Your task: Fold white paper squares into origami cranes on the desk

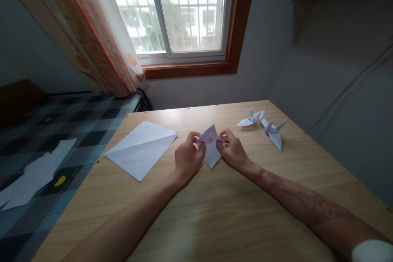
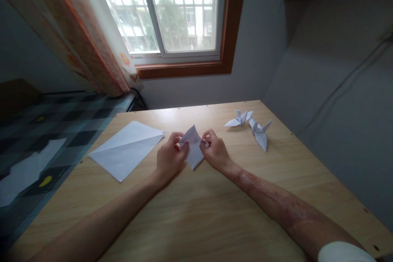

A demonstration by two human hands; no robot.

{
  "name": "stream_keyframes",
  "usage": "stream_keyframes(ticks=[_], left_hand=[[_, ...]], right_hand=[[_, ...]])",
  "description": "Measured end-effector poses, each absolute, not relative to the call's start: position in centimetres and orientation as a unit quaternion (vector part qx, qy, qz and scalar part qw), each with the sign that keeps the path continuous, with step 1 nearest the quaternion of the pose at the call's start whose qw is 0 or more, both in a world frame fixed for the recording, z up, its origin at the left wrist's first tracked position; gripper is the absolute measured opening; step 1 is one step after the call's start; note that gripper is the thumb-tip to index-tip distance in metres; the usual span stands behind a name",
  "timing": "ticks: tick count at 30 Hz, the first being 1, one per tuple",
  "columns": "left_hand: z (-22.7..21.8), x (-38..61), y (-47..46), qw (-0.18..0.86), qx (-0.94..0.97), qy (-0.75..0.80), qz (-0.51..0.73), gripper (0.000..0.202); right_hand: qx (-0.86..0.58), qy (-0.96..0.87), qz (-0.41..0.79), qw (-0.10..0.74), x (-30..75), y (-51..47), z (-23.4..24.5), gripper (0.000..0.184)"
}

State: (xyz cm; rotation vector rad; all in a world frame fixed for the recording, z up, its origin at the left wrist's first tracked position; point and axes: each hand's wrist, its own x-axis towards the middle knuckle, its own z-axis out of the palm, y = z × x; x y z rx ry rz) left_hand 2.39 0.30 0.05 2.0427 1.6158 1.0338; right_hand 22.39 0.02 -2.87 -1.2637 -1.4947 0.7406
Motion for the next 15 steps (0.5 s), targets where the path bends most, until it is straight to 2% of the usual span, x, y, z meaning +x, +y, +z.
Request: stream_keyframes(ticks=[10, 15], left_hand=[[-0.3, 1.9, 1.5, 0.274, 0.688, 0.528, 0.416, 0.012], [-0.7, 1.7, 2.1, 0.323, 0.683, 0.485, 0.44, 0.019]], right_hand=[[-0.513, -0.594, 0.322, 0.529, 22.6, -0.1, -2.5, 0.009], [-0.481, -0.603, 0.344, 0.535, 22.8, 0.3, -2.9, 0.015]])
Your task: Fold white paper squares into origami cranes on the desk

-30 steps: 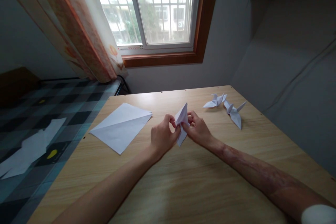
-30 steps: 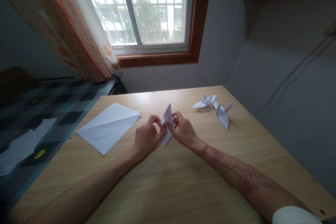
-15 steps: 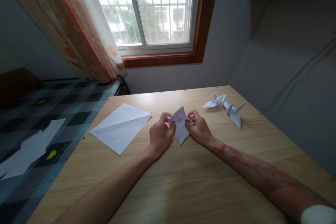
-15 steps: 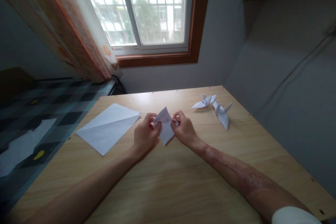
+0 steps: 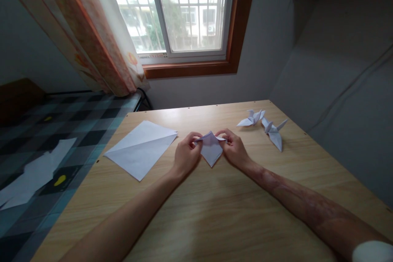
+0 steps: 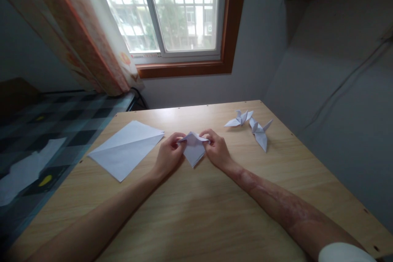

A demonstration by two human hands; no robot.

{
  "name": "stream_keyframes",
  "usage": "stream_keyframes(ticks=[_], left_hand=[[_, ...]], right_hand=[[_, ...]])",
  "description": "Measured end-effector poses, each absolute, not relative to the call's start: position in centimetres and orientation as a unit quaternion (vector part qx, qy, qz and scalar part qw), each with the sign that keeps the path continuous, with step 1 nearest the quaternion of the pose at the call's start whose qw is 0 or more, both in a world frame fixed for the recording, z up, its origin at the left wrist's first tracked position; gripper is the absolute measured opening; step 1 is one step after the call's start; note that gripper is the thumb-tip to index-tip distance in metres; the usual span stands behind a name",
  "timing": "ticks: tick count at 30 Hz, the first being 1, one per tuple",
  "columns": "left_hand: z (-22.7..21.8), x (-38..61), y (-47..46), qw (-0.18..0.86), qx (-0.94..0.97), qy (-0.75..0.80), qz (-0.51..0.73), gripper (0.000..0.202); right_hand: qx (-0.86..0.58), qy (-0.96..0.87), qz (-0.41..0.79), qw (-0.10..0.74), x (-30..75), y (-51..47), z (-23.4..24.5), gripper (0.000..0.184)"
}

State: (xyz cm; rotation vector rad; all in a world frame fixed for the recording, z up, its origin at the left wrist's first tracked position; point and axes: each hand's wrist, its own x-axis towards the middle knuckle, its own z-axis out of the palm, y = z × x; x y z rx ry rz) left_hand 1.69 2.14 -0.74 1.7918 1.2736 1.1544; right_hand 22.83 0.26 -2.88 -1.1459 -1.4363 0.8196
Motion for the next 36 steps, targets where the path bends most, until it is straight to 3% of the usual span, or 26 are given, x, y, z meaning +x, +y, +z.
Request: stream_keyframes(ticks=[7, 13, 19, 29, 36], left_hand=[[-0.8, 1.3, 2.7, 0.42, 0.645, 0.434, 0.468, 0.033], [-0.6, 1.5, 2.6, 0.466, 0.626, 0.398, 0.482, 0.036], [-0.4, 1.5, 2.2, 0.473, 0.645, 0.376, 0.468, 0.059], [-0.3, 1.2, 2.4, 0.449, 0.648, 0.404, 0.464, 0.052], [0.2, 0.6, 2.6, 0.566, 0.6, 0.359, 0.437, 0.05]], right_hand=[[-0.466, -0.549, 0.395, 0.57, 23.2, 1.0, -3.4, 0.037], [-0.454, -0.538, 0.398, 0.588, 23.5, 1.1, -3.7, 0.04], [-0.439, -0.578, 0.396, 0.563, 23.1, 0.5, -3.1, 0.046], [-0.422, -0.613, 0.382, 0.548, 23.1, 0.2, -2.6, 0.047], [-0.416, -0.627, 0.331, 0.57, 23.4, 0.5, -3.3, 0.049]])
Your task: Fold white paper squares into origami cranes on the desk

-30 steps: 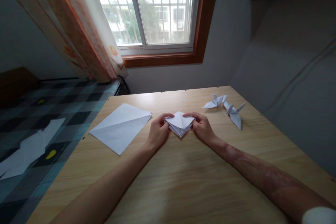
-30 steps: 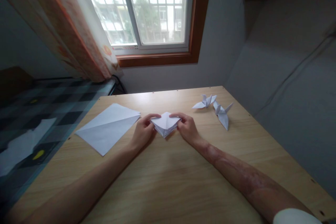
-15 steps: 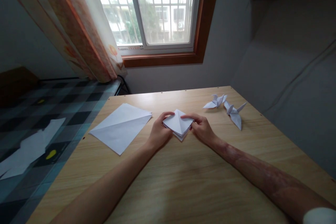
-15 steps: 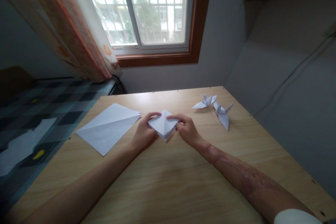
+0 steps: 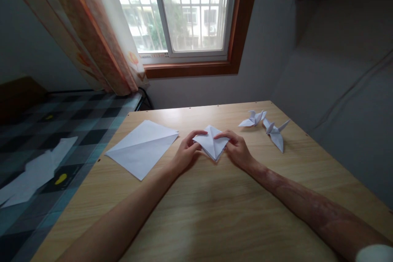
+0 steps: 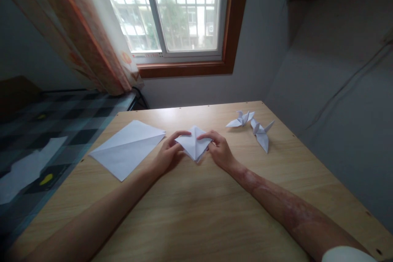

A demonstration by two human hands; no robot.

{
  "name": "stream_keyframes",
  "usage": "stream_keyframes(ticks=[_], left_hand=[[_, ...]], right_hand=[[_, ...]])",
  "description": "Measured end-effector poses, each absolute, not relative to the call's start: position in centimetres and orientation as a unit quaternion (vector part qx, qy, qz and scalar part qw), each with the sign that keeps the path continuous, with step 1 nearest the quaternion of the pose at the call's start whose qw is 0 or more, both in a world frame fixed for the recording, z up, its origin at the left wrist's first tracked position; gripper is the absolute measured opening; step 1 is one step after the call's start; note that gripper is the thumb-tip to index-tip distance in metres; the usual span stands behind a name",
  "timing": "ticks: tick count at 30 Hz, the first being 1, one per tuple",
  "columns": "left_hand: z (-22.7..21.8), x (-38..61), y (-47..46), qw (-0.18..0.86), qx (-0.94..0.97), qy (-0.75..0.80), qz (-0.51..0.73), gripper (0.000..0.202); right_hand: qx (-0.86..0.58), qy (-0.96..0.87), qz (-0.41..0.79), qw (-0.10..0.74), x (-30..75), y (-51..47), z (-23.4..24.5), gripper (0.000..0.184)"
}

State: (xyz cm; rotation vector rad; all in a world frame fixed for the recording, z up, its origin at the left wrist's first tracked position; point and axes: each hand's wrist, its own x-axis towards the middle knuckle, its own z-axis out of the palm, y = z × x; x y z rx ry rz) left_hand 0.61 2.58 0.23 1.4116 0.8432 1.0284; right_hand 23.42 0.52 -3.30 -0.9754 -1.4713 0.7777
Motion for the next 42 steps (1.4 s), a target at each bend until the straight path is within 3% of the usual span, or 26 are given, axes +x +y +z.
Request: stream_keyframes(ticks=[4, 8, 11, 14, 19, 25, 33, 42], left_hand=[[0.2, 0.4, 2.7, 0.617, 0.57, 0.334, 0.429, 0.05], [0.4, 0.8, 2.6, 0.502, 0.629, 0.395, 0.443, 0.035], [0.4, 1.0, 2.3, 0.468, 0.641, 0.408, 0.45, 0.039], [0.0, 1.0, 2.1, 0.505, 0.625, 0.39, 0.45, 0.048], [0.0, 0.8, 2.1, 0.556, 0.623, 0.381, 0.397, 0.071], [1.2, 0.4, 2.6, 0.523, 0.667, 0.395, 0.354, 0.043], [2.3, 0.3, 2.8, 0.591, 0.646, 0.392, 0.283, 0.044], [0.8, 0.6, 2.8, 0.521, 0.655, 0.423, 0.347, 0.04]], right_hand=[[-0.411, -0.63, 0.334, 0.568, 23.4, 0.3, -3.0, 0.046], [-0.396, -0.656, 0.356, 0.535, 23.4, -0.5, -2.0, 0.036], [-0.379, -0.646, 0.395, 0.532, 23.3, -0.8, -1.7, 0.035], [-0.408, -0.575, 0.416, 0.574, 23.1, -0.5, -2.1, 0.026], [-0.415, -0.53, 0.5, 0.545, 22.8, 0.3, -2.9, 0.049], [-0.385, -0.53, 0.544, 0.525, 22.8, 0.2, -2.7, 0.048], [-0.41, -0.537, 0.539, 0.502, 22.9, 0.2, -2.9, 0.043], [-0.417, -0.603, 0.499, 0.462, 22.7, 0.0, -2.6, 0.041]])
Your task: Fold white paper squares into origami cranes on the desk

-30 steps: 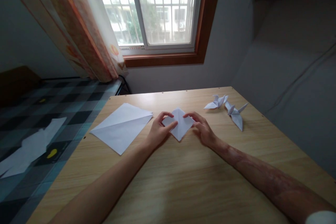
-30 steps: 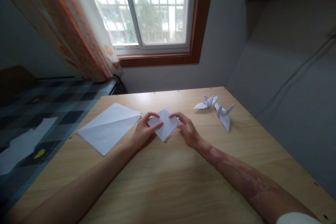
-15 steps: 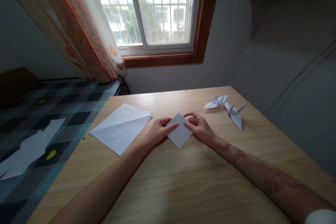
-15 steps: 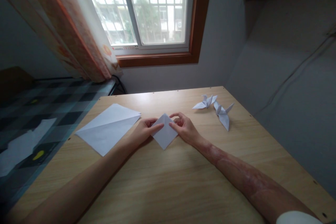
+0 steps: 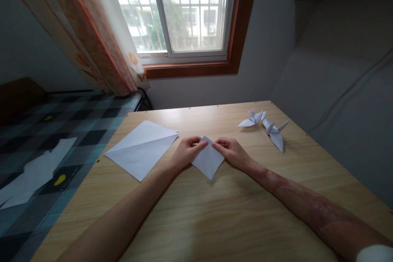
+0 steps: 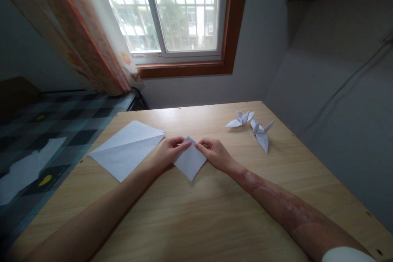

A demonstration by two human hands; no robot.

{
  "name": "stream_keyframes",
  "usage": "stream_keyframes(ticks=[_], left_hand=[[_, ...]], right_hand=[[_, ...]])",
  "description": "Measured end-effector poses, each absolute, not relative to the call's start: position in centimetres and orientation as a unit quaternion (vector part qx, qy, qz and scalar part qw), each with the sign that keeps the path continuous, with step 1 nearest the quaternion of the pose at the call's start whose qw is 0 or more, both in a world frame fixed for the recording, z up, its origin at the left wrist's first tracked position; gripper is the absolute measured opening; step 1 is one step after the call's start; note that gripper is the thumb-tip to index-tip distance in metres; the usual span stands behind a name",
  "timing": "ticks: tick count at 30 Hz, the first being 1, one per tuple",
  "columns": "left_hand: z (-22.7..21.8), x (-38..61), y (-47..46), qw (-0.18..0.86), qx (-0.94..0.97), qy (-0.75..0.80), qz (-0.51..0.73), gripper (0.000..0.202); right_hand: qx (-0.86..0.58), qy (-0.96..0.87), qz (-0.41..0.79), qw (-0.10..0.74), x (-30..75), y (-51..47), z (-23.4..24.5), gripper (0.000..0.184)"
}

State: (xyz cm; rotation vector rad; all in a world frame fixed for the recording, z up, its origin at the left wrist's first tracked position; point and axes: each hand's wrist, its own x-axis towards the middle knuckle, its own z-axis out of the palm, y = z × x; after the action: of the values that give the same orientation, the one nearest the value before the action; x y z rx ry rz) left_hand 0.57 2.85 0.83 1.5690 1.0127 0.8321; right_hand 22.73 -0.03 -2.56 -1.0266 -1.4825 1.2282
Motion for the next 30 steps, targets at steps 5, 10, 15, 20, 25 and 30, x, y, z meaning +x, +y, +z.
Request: stream_keyframes(ticks=[5, 10, 15, 20, 25, 30], left_hand=[[0.5, 0.65, 2.73, 0.517, 0.639, 0.43, 0.373, 0.045], [0.46, 0.75, 2.65, 0.521, 0.618, 0.44, 0.391, 0.047], [0.32, 0.6, 2.74, 0.51, 0.618, 0.437, 0.409, 0.043], [0.05, 0.61, 2.84, 0.474, 0.629, 0.438, 0.433, 0.043], [-0.06, 0.83, 2.81, 0.404, 0.638, 0.463, 0.465, 0.045], [-0.03, 0.77, 2.72, 0.351, 0.645, 0.477, 0.483, 0.048]], right_hand=[[-0.419, -0.622, 0.491, 0.444, 23.0, 0.03, -2.69, 0.044], [-0.421, -0.662, 0.464, 0.41, 23.21, -0.08, -2.36, 0.051], [-0.427, -0.682, 0.436, 0.402, 23.16, -0.07, -2.16, 0.054], [-0.442, -0.682, 0.406, 0.418, 23.04, 0.13, -2.56, 0.053], [-0.468, -0.675, 0.379, 0.426, 22.96, -0.12, -2.35, 0.055], [-0.478, -0.68, 0.362, 0.422, 22.88, -0.52, -1.75, 0.057]])
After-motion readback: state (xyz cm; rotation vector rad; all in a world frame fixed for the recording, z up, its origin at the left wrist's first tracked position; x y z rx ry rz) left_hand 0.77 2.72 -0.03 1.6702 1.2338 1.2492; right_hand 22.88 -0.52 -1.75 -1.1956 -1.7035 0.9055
